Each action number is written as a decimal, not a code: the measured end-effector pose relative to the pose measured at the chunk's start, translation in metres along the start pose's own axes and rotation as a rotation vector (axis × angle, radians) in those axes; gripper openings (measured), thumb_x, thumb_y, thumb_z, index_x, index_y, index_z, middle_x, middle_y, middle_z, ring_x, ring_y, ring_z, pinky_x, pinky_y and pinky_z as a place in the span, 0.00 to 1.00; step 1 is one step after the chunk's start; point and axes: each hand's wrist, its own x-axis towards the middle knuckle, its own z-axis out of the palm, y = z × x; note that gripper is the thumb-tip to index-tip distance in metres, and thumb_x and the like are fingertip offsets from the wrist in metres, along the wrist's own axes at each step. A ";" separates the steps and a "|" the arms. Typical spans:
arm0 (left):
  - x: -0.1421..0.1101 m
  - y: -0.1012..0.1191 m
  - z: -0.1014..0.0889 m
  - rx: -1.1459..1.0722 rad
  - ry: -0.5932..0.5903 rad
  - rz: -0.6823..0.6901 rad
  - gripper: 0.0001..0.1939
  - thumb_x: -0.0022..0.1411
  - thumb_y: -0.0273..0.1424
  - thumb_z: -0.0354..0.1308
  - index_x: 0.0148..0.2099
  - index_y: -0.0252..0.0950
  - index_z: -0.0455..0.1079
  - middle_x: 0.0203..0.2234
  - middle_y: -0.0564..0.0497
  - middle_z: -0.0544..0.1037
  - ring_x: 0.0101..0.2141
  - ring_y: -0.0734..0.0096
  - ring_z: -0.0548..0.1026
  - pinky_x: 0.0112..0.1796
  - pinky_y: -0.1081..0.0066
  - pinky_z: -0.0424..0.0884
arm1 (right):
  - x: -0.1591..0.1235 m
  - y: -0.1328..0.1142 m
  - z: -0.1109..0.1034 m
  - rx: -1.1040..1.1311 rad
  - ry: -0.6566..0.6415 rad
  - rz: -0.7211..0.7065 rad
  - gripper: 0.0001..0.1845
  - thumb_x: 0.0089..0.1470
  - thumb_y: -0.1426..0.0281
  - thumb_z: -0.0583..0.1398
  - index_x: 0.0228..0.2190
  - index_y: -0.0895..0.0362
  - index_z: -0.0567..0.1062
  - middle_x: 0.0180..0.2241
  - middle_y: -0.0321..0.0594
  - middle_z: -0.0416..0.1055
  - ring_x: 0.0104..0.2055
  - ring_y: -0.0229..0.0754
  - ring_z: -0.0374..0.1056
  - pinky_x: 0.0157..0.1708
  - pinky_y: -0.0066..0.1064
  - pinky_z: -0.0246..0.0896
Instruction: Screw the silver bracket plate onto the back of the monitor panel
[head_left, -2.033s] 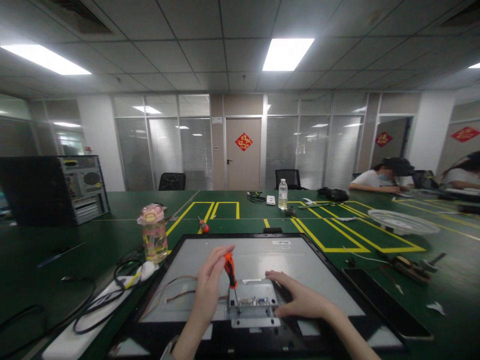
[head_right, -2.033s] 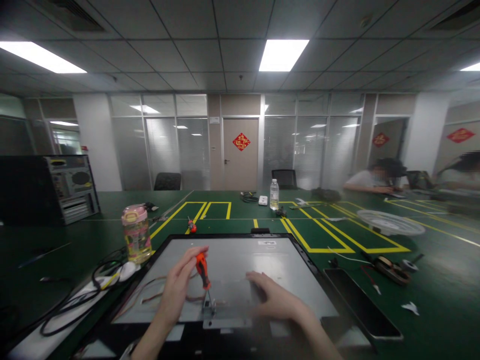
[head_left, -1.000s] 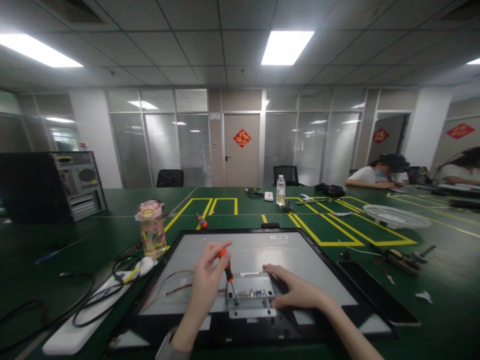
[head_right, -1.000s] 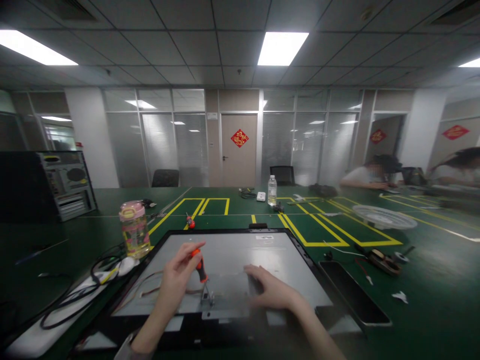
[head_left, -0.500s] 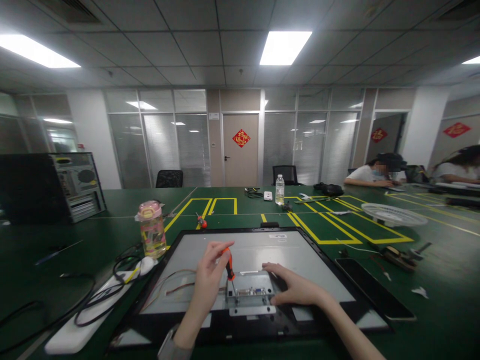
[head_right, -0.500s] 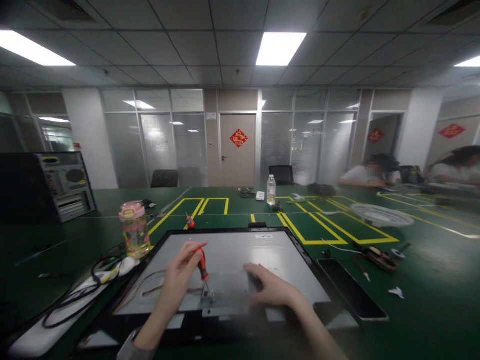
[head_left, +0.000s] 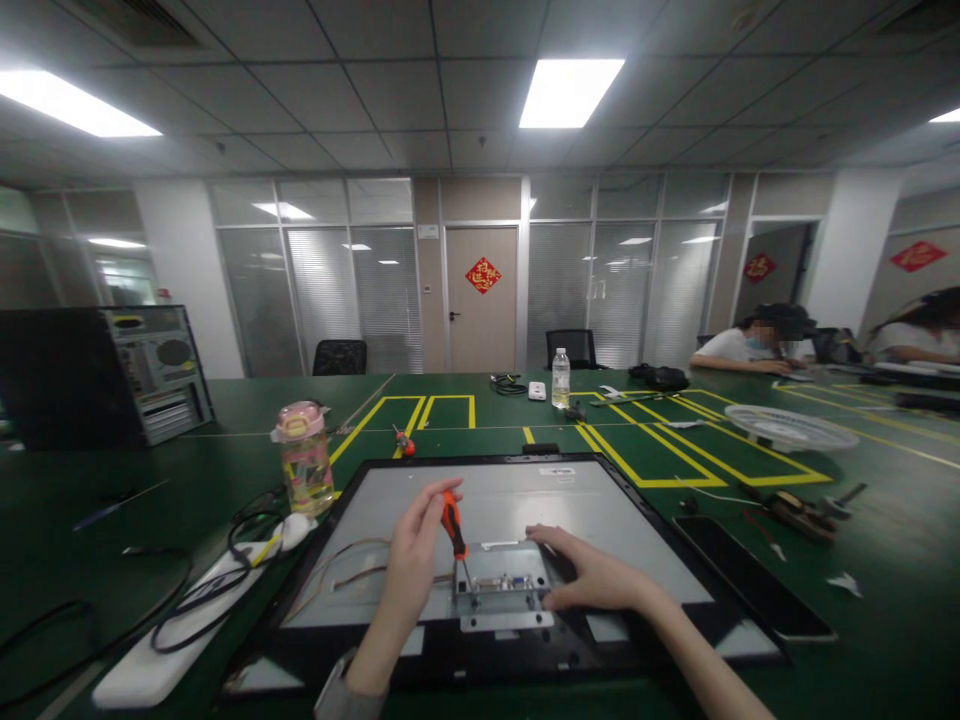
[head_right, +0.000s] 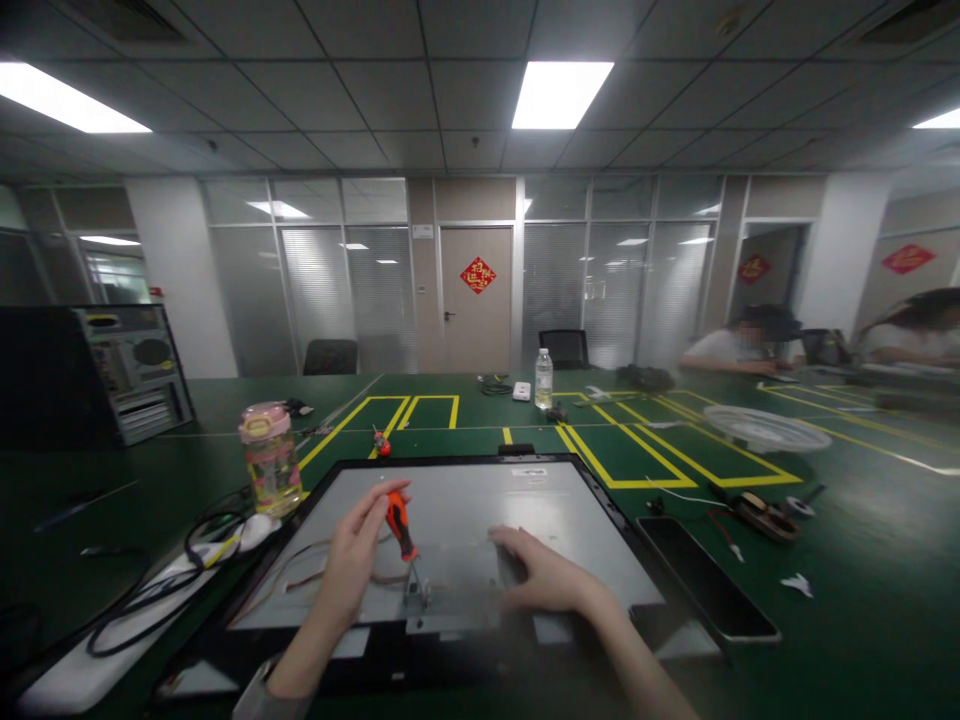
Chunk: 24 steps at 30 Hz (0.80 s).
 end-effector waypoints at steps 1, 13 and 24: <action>0.000 -0.001 0.000 -0.005 0.006 -0.007 0.18 0.61 0.42 0.52 0.42 0.35 0.74 0.31 0.48 0.74 0.38 0.63 0.72 0.42 0.68 0.66 | 0.000 0.000 0.000 0.001 -0.001 0.000 0.47 0.39 0.61 0.67 0.59 0.59 0.59 0.63 0.49 0.50 0.65 0.54 0.45 0.64 0.42 0.36; -0.001 0.002 0.001 -0.028 0.002 -0.044 0.18 0.59 0.41 0.53 0.44 0.35 0.74 0.35 0.46 0.77 0.41 0.60 0.72 0.45 0.65 0.65 | 0.000 -0.002 0.000 0.001 -0.020 0.036 0.48 0.40 0.61 0.67 0.60 0.59 0.57 0.64 0.50 0.48 0.66 0.54 0.42 0.64 0.42 0.35; 0.000 -0.004 0.001 -0.001 -0.002 0.050 0.14 0.57 0.40 0.57 0.37 0.35 0.76 0.32 0.48 0.71 0.34 0.66 0.71 0.39 0.69 0.67 | 0.001 0.001 0.000 0.008 -0.016 0.015 0.47 0.39 0.61 0.67 0.59 0.60 0.58 0.64 0.49 0.48 0.65 0.55 0.42 0.64 0.42 0.34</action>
